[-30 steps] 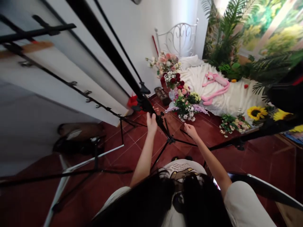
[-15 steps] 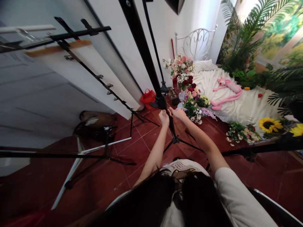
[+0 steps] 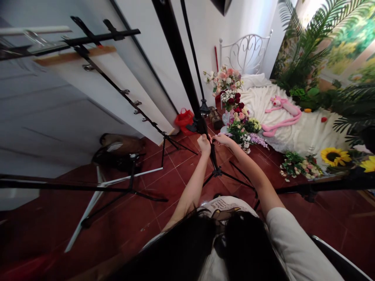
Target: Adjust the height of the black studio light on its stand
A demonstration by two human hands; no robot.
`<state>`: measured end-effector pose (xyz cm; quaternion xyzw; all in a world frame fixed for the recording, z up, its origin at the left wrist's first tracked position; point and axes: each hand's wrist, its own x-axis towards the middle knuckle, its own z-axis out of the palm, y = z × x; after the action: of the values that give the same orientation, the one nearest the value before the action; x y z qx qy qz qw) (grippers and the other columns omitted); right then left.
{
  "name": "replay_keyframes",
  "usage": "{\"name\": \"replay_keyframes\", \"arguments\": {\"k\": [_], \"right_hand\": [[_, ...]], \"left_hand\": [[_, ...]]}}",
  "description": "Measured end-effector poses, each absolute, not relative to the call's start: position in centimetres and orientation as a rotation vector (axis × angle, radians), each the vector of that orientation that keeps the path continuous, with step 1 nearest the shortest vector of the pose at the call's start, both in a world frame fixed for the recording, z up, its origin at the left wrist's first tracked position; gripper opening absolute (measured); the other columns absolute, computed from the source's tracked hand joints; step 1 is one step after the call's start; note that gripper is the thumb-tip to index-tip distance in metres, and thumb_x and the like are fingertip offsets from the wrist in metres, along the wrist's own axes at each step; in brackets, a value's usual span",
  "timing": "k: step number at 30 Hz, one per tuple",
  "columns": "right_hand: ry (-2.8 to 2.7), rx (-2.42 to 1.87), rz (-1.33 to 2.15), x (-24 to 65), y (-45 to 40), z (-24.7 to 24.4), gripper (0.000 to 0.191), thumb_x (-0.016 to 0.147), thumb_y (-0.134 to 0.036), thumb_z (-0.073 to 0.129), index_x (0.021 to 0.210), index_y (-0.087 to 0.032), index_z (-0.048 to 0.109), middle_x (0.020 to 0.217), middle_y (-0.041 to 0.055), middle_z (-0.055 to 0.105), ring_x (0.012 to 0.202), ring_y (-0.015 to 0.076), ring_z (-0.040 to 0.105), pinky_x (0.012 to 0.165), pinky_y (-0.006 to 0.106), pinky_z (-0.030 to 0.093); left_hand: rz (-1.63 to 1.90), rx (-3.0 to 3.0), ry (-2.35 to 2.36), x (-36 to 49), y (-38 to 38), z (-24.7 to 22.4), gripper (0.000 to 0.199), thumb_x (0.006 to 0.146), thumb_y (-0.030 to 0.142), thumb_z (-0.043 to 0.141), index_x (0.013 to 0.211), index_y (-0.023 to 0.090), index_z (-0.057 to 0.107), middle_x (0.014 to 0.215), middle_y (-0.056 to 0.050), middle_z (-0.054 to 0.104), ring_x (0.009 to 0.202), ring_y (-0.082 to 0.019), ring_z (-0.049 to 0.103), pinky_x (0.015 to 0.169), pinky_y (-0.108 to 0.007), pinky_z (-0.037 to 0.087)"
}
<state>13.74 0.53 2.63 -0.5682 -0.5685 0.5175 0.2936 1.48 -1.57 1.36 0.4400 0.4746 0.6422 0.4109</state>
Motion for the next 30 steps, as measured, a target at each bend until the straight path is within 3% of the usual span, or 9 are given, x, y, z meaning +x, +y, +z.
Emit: {"name": "replay_keyframes", "arguments": {"k": [5, 9, 13, 17, 20, 23, 26, 30], "right_hand": [[-1.341, -1.403, 1.478, 14.1, -1.5, 2.5, 0.026, 0.093, -0.041, 0.071, 0.083, -0.021, 0.06, 0.074, -0.0057, 0.055, 0.066, 0.0095, 0.048, 0.06, 0.019, 0.041], [-1.181, -1.288, 1.581, 14.5, -1.9, 2.3, 0.025, 0.084, -0.037, 0.077, 0.096, -0.021, 0.062, 0.081, -0.0069, 0.059, 0.068, 0.0084, 0.048, 0.058, 0.018, 0.036], [-1.174, -1.241, 1.648, 15.1, -1.3, 2.2, 0.02, 0.077, -0.026, 0.076, 0.087, -0.02, 0.06, 0.076, -0.0065, 0.058, 0.066, 0.0087, 0.048, 0.06, 0.018, 0.038], [-1.221, -1.194, 1.588, 15.5, -1.0, 2.9, 0.019, 0.074, -0.024, 0.075, 0.084, -0.021, 0.059, 0.092, -0.0001, 0.069, 0.09, 0.0139, 0.064, 0.084, 0.023, 0.053], [-1.449, -1.051, 1.462, 15.2, -0.9, 4.9, 0.042, 0.071, -0.03, 0.085, 0.107, -0.023, 0.065, 0.121, 0.0055, 0.072, 0.123, 0.0213, 0.064, 0.111, 0.033, 0.05], [-1.68, -0.903, 1.283, 13.4, -0.7, 8.0, 0.077, 0.064, -0.044, 0.097, 0.129, -0.024, 0.061, 0.136, 0.0102, 0.067, 0.141, 0.0287, 0.057, 0.123, 0.043, 0.044], [-1.706, -0.877, 1.058, 10.5, -0.5, 10.4, 0.089, 0.059, -0.059, 0.099, 0.13, -0.023, 0.061, 0.13, 0.0126, 0.07, 0.135, 0.0326, 0.062, 0.121, 0.049, 0.049], [-1.564, -1.002, 0.852, 7.1, -0.5, 10.4, 0.071, 0.063, -0.064, 0.094, 0.112, -0.022, 0.065, 0.104, 0.008, 0.076, 0.109, 0.0305, 0.073, 0.107, 0.05, 0.059]], "left_hand": [[1.626, 1.104, 1.168, 1.5, -1.7, 1.7, 0.085, 0.077, 0.103, 0.04, 0.05, 0.023, 0.048, 0.044, 0.002, 0.044, 0.042, -0.01, 0.043, 0.05, -0.026, 0.035], [1.593, 1.113, 1.19, 1.5, -1.7, 1.7, 0.082, 0.082, 0.098, 0.042, 0.05, 0.023, 0.047, 0.044, 0.002, 0.043, 0.043, -0.01, 0.043, 0.051, -0.026, 0.035], [1.592, 1.112, 1.176, 1.4, -1.7, 1.5, 0.082, 0.081, 0.099, 0.042, 0.051, 0.023, 0.05, 0.044, 0.002, 0.045, 0.043, -0.011, 0.045, 0.052, -0.026, 0.035], [1.597, 1.107, 1.157, 1.4, -1.7, 1.6, 0.079, 0.083, 0.095, 0.047, 0.05, 0.023, 0.049, 0.045, 0.001, 0.046, 0.044, -0.011, 0.045, 0.052, -0.026, 0.036], [1.613, 1.08, 1.188, 1.5, -1.6, 1.7, 0.074, 0.086, 0.087, 0.053, 0.05, 0.023, 0.047, 0.045, 0.002, 0.045, 0.045, -0.011, 0.043, 0.052, -0.026, 0.034], [1.667, 1.055, 1.209, 1.7, -1.3, 1.2, 0.069, 0.086, 0.081, 0.06, 0.052, 0.022, 0.046, 0.045, 0.004, 0.043, 0.046, -0.01, 0.039, 0.051, -0.026, 0.03], [1.643, 1.066, 1.204, 1.7, -0.8, 0.2, 0.066, 0.089, 0.074, 0.06, 0.05, 0.023, 0.045, 0.042, 0.004, 0.04, 0.043, -0.01, 0.037, 0.049, -0.026, 0.028], [1.583, 1.107, 1.12, 1.1, -0.1, -0.7, 0.059, 0.092, 0.063, 0.062, 0.051, 0.023, 0.049, 0.043, 0.001, 0.043, 0.045, -0.013, 0.045, 0.05, -0.027, 0.036]]}}
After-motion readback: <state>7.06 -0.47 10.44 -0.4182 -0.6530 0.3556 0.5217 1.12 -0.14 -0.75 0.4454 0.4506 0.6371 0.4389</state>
